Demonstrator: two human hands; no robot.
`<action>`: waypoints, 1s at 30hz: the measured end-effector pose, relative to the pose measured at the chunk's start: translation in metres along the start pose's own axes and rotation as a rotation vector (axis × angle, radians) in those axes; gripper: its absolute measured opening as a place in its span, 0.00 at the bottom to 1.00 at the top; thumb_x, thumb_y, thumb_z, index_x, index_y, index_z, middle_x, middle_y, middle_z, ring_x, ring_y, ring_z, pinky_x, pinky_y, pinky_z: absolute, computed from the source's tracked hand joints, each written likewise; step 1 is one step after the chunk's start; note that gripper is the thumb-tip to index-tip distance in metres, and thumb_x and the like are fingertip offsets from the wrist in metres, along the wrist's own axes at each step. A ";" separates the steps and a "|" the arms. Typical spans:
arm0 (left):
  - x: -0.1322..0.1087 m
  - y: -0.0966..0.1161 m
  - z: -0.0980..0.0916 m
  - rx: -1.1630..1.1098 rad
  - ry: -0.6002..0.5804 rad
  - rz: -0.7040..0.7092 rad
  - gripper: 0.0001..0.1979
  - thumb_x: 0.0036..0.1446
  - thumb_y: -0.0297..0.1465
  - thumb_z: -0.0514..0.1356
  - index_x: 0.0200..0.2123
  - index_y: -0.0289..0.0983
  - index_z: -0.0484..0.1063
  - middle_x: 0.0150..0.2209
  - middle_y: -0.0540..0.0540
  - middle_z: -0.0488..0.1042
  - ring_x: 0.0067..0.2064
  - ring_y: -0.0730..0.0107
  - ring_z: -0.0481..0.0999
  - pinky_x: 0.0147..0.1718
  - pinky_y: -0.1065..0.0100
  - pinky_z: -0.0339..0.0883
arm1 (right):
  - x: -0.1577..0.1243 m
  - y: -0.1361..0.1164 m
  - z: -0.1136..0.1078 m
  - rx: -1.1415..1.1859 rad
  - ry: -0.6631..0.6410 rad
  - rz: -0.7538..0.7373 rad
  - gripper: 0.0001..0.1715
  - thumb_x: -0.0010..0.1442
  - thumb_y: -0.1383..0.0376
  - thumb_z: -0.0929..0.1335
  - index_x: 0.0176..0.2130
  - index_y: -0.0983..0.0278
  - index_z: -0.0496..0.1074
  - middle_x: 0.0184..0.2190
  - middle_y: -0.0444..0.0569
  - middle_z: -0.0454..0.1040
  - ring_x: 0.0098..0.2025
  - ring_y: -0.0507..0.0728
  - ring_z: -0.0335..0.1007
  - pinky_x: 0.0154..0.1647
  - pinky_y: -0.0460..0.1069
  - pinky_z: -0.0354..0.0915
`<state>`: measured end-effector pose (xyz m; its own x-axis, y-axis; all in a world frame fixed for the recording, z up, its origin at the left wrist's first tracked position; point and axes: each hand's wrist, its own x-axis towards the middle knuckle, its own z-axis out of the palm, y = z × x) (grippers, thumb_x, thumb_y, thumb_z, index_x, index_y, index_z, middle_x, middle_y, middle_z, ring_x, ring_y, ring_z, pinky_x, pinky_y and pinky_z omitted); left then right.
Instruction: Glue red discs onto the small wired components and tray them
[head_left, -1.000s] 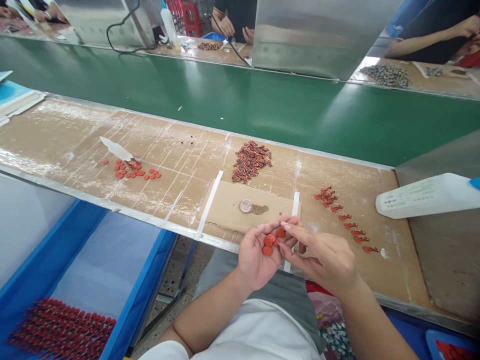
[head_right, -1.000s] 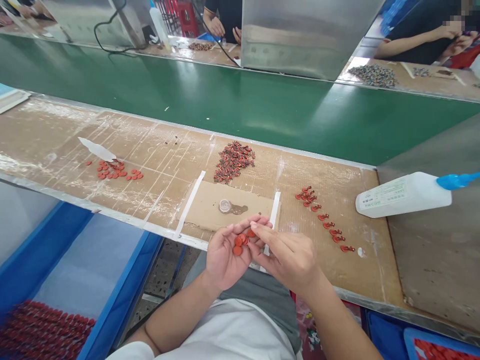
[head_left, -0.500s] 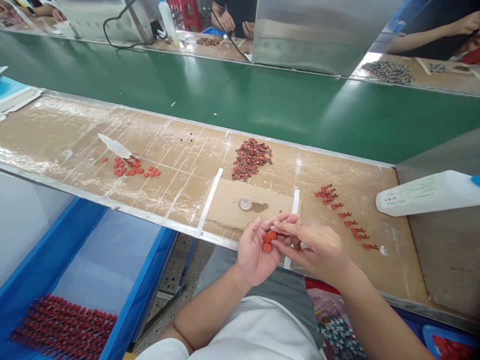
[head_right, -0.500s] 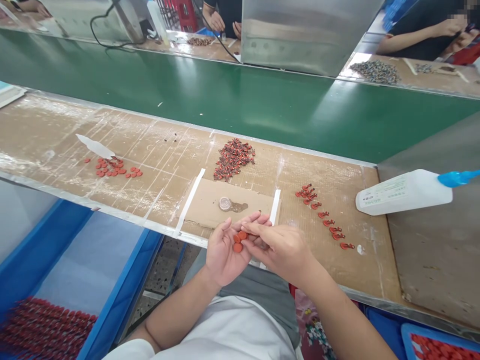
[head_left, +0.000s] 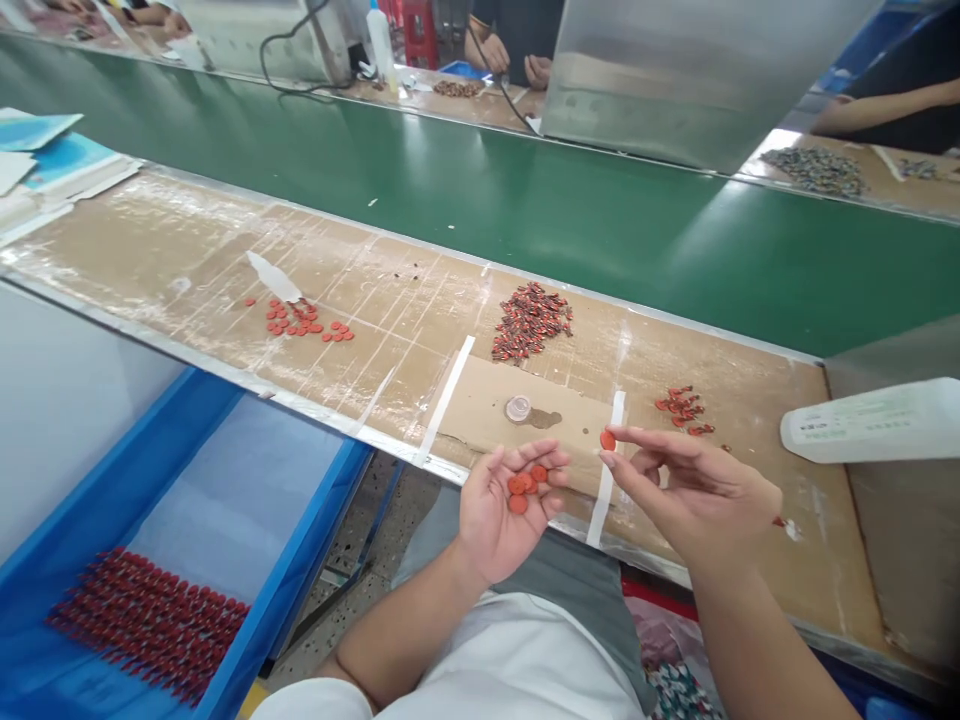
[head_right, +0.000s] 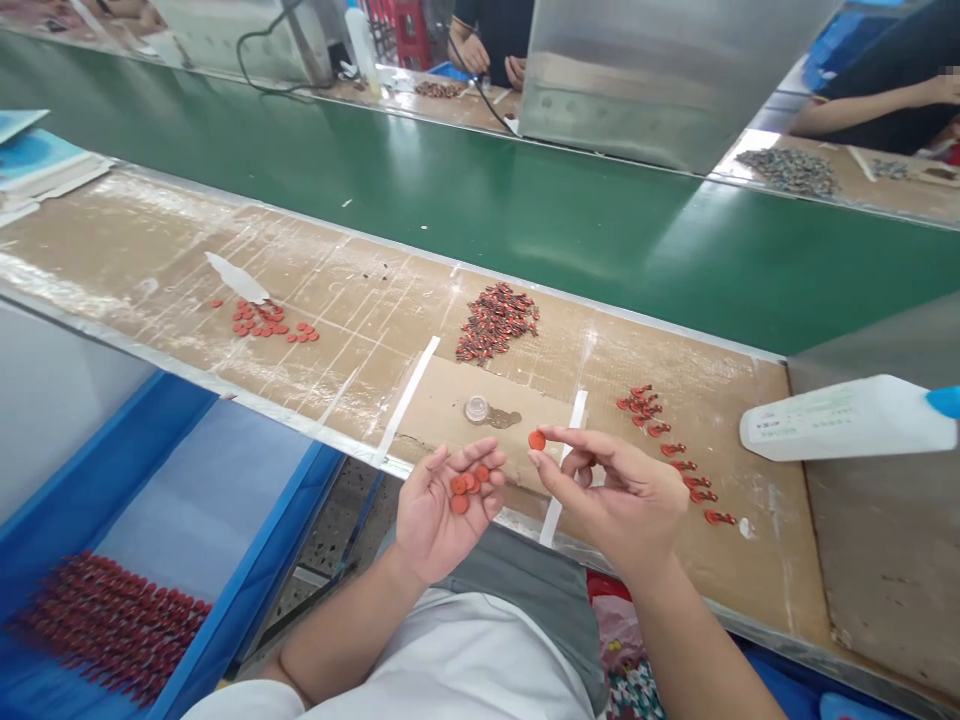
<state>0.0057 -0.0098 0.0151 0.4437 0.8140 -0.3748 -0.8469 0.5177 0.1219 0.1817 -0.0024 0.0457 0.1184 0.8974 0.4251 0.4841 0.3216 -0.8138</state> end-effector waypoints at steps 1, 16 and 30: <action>-0.004 0.008 -0.007 0.002 0.034 0.061 0.18 0.61 0.37 0.54 0.41 0.29 0.77 0.34 0.39 0.77 0.32 0.70 0.74 0.28 0.70 0.66 | -0.003 -0.002 0.010 0.004 -0.018 -0.017 0.17 0.51 0.67 0.76 0.43 0.58 0.77 0.34 0.49 0.81 0.23 0.52 0.69 0.24 0.49 0.69; -0.076 0.110 -0.053 -0.148 0.163 0.657 0.26 0.61 0.34 0.51 0.59 0.28 0.65 0.60 0.31 0.69 0.62 0.52 0.68 0.59 0.55 0.64 | 0.056 -0.008 0.251 -0.467 -0.630 -0.258 0.15 0.62 0.56 0.66 0.42 0.59 0.79 0.35 0.49 0.81 0.36 0.57 0.76 0.37 0.49 0.66; -0.105 0.124 -0.044 -0.084 0.067 0.699 0.26 0.56 0.26 0.50 0.58 0.28 0.65 0.62 0.33 0.66 0.64 0.51 0.64 0.63 0.53 0.56 | 0.116 -0.027 0.351 -0.591 -0.700 -0.291 0.21 0.67 0.56 0.60 0.51 0.59 0.76 0.49 0.55 0.73 0.46 0.61 0.70 0.44 0.53 0.63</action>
<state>-0.1588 -0.0434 0.0288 -0.2291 0.9289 -0.2911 -0.9478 -0.1448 0.2841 -0.1214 0.1993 -0.0221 -0.5273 0.8449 0.0897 0.7941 0.5276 -0.3016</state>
